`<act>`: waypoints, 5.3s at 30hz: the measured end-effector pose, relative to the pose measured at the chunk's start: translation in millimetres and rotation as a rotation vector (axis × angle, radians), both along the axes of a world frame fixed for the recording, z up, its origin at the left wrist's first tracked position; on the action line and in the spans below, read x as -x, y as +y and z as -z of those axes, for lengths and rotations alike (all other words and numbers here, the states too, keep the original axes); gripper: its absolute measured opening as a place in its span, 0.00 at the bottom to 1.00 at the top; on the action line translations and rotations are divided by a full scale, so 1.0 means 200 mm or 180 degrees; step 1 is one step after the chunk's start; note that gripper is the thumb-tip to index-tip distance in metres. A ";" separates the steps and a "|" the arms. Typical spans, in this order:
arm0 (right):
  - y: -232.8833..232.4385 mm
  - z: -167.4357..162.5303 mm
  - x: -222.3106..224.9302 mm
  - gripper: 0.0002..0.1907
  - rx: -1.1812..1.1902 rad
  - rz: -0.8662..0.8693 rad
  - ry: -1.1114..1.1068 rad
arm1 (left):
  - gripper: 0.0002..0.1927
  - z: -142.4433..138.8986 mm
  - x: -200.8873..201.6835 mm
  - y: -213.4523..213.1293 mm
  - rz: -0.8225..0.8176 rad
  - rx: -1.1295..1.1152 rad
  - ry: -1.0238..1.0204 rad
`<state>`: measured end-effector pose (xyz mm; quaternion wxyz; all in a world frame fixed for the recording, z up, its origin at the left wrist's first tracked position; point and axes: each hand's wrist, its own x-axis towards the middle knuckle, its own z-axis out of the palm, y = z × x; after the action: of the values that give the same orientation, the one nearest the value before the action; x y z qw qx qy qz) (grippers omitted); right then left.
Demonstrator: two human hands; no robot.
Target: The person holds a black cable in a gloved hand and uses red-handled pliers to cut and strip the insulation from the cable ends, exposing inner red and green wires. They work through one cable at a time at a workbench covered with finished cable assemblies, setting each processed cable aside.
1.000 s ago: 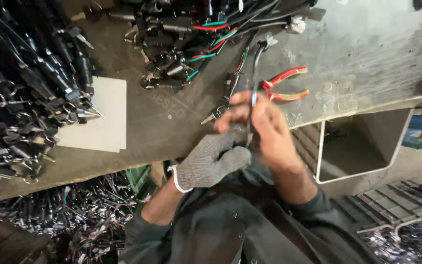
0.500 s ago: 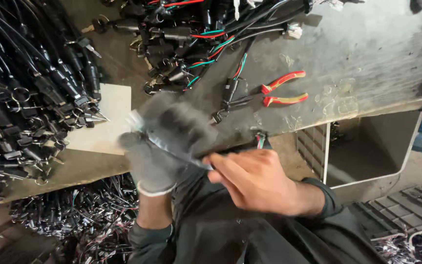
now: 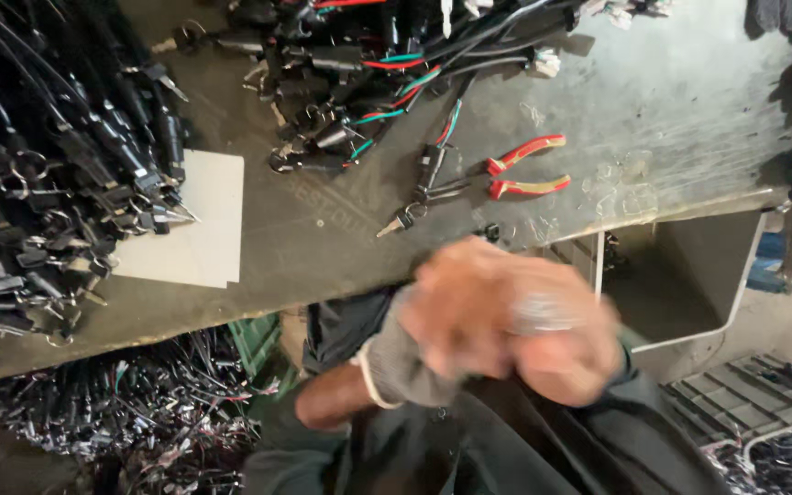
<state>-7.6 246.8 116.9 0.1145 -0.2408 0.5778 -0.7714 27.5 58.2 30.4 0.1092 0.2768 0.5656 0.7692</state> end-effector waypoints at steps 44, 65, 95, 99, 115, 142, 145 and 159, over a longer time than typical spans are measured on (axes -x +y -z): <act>-0.08 0.60 -0.05 0.26 -0.1999 0.1163 0.0976 | 0.12 0.04 0.16 -0.12 -0.1410 0.1501 -0.0093; -0.21 0.68 -0.05 0.27 -0.2242 0.2083 0.1775 | 0.19 0.12 0.17 -0.12 -0.1542 0.1294 -0.0630; -0.16 0.68 -0.05 0.17 -0.1709 0.1319 0.1149 | 0.19 0.04 0.26 -0.22 -0.1272 0.2507 0.0856; -0.14 0.69 -0.07 0.18 -0.1765 0.1254 0.1097 | 0.19 0.00 0.31 -0.27 -0.1023 0.2293 0.0480; -0.19 0.78 -0.11 0.19 -0.0656 0.1077 0.0074 | 0.17 0.14 0.16 -0.20 -0.0745 -0.0324 -0.1302; -0.13 0.65 -0.06 0.23 -0.2246 0.1509 0.1179 | 0.27 0.16 0.19 -0.05 -0.1197 -0.0089 -0.1214; 0.09 0.59 0.05 0.38 -0.3251 0.2063 0.1503 | 0.30 0.22 0.16 -0.09 -0.1441 -0.1007 -0.2511; 0.29 0.54 -0.02 0.16 -0.2713 0.0684 -0.0642 | 0.33 0.55 0.06 -0.11 -0.0115 -0.1419 -0.2721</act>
<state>-2.6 304.2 8.9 0.1785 -0.0344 0.8516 -0.4918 15.8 36.5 -80.2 0.2566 -0.0574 0.2961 0.9183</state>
